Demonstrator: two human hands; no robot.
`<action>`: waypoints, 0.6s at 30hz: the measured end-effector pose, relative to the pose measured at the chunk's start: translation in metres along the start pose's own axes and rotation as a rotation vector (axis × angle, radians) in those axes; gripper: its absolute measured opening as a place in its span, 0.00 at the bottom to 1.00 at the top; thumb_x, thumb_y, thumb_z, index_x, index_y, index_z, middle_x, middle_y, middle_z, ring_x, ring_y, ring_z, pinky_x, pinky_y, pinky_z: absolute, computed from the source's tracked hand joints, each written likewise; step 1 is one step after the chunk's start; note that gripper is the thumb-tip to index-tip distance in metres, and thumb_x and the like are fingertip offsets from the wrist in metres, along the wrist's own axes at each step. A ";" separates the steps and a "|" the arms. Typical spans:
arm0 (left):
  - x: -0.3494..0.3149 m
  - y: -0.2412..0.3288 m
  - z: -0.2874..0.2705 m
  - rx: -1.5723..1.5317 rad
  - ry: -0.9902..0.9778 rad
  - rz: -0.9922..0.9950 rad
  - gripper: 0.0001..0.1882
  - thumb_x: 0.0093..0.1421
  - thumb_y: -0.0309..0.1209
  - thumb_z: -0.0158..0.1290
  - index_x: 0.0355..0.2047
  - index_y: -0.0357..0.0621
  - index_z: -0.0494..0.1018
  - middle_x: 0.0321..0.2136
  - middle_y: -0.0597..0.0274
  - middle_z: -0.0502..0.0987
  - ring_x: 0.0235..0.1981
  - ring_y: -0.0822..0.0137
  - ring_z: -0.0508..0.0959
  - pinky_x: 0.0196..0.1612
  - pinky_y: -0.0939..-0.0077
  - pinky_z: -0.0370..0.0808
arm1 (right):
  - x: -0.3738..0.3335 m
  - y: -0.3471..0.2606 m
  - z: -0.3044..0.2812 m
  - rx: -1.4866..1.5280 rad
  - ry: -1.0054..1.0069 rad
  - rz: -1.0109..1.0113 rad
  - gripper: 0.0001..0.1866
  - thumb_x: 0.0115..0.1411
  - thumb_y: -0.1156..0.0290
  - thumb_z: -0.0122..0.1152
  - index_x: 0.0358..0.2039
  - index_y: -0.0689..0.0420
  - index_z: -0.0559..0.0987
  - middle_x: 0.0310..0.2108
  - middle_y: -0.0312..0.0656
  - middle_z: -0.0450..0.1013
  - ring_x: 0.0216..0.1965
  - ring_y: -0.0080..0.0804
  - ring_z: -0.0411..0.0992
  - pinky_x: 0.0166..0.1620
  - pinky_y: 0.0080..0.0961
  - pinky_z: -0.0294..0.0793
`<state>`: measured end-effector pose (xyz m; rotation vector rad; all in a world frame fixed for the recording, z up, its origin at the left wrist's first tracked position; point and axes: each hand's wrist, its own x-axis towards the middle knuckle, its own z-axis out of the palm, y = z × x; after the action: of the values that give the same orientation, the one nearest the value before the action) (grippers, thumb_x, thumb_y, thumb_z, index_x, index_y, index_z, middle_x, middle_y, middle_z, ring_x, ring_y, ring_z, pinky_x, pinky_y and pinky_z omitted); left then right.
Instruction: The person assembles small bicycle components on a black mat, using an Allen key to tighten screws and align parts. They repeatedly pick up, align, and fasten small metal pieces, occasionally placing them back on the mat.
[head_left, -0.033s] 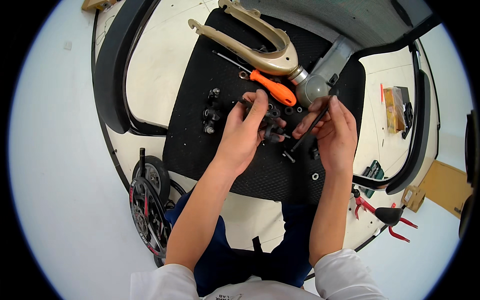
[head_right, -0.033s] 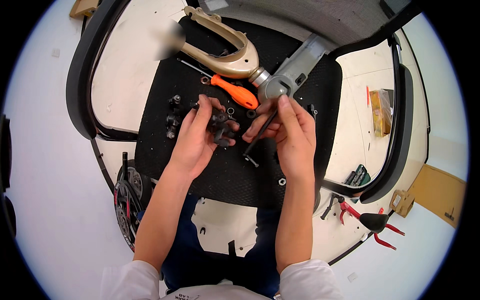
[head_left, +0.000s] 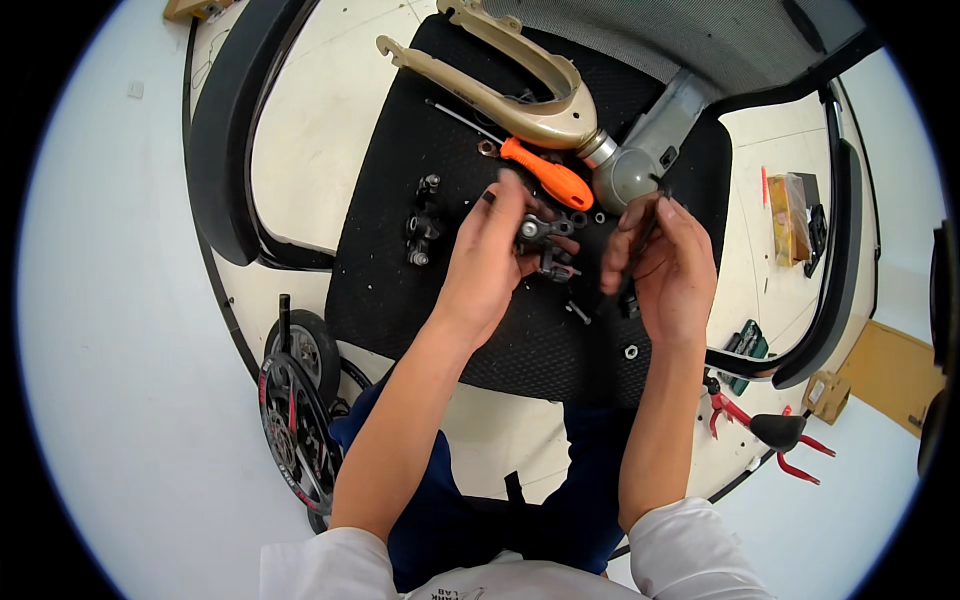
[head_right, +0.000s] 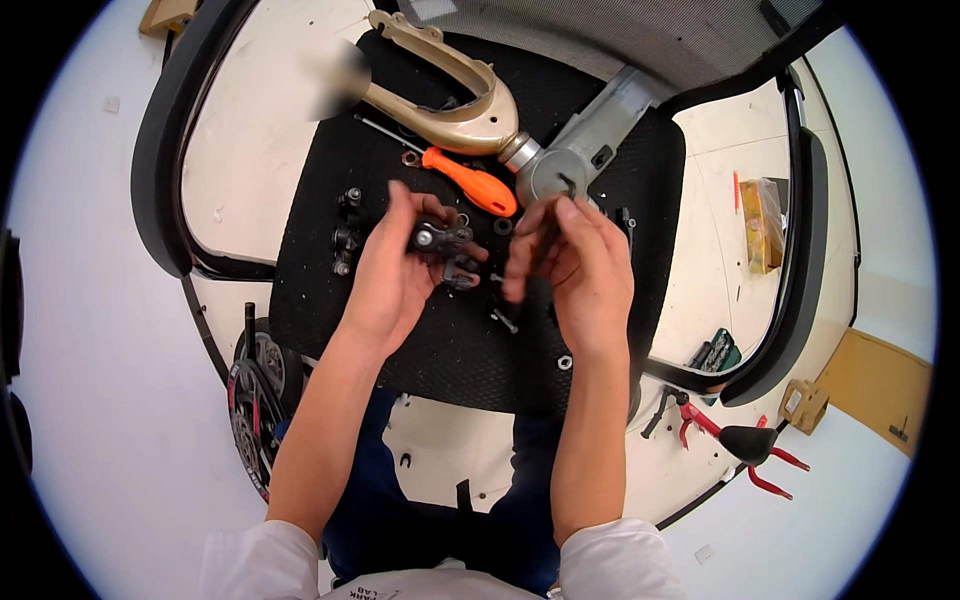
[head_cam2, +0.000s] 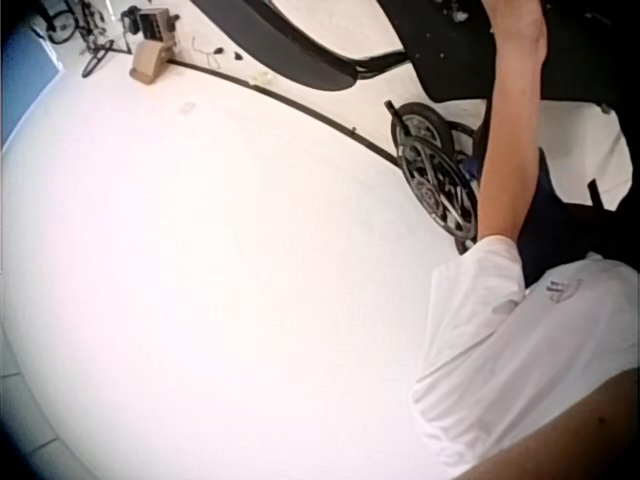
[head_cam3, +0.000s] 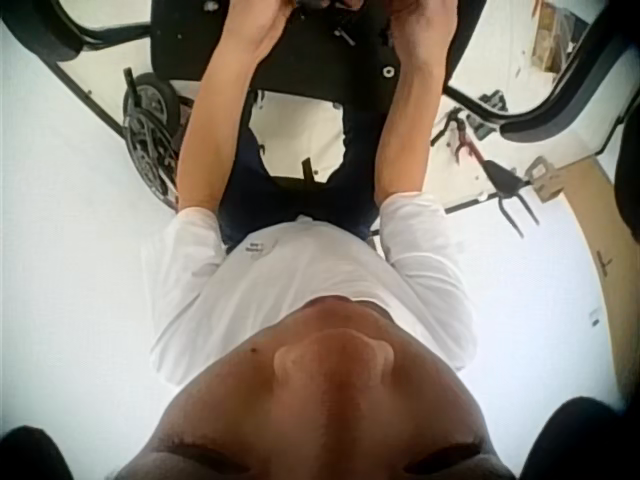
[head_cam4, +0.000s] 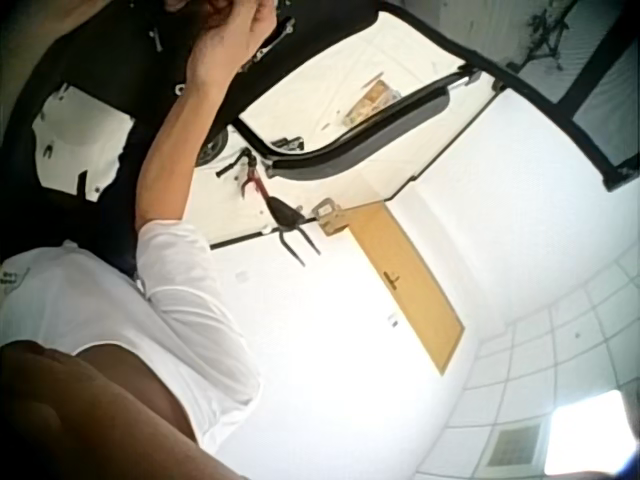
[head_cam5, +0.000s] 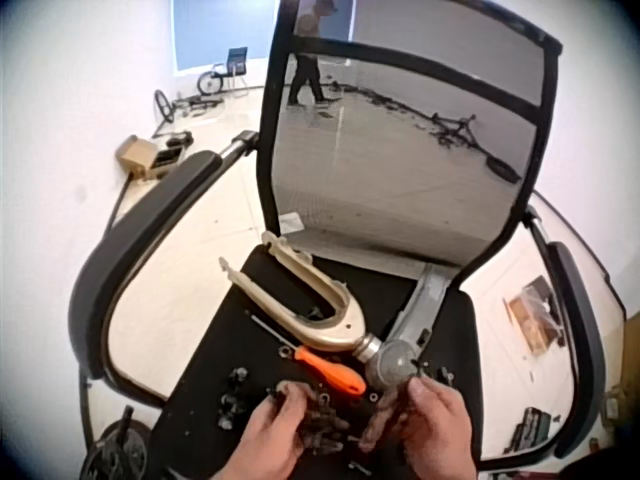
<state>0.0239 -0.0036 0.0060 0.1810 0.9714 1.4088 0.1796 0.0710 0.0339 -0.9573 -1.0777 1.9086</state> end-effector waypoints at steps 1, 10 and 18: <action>0.003 -0.003 -0.006 -0.052 -0.037 0.001 0.16 0.71 0.46 0.40 0.42 0.47 0.66 0.36 0.61 0.73 0.36 0.64 0.79 0.34 0.69 0.78 | -0.001 -0.001 -0.002 0.032 -0.011 0.029 0.17 0.70 0.61 0.43 0.35 0.63 0.71 0.17 0.35 0.67 0.15 0.21 0.63 0.18 0.15 0.60; 0.007 -0.010 -0.004 0.298 0.015 0.212 0.16 0.72 0.44 0.39 0.39 0.44 0.67 0.32 0.64 0.71 0.31 0.71 0.76 0.32 0.77 0.76 | -0.012 -0.003 0.015 -0.371 -0.107 0.066 0.14 0.72 0.63 0.43 0.30 0.56 0.66 0.16 0.27 0.53 0.14 0.12 0.47 0.16 0.14 0.46; 0.003 -0.012 0.006 0.495 0.063 0.370 0.17 0.72 0.41 0.39 0.36 0.42 0.69 0.25 0.73 0.67 0.25 0.86 0.65 0.24 0.90 0.65 | -0.008 0.003 0.020 -0.722 -0.158 0.002 0.11 0.68 0.69 0.49 0.32 0.64 0.71 0.17 0.46 0.65 0.18 0.36 0.62 0.25 0.27 0.63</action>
<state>0.0362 -0.0008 0.0001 0.7177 1.3801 1.4864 0.1658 0.0558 0.0403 -1.1877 -1.9266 1.6238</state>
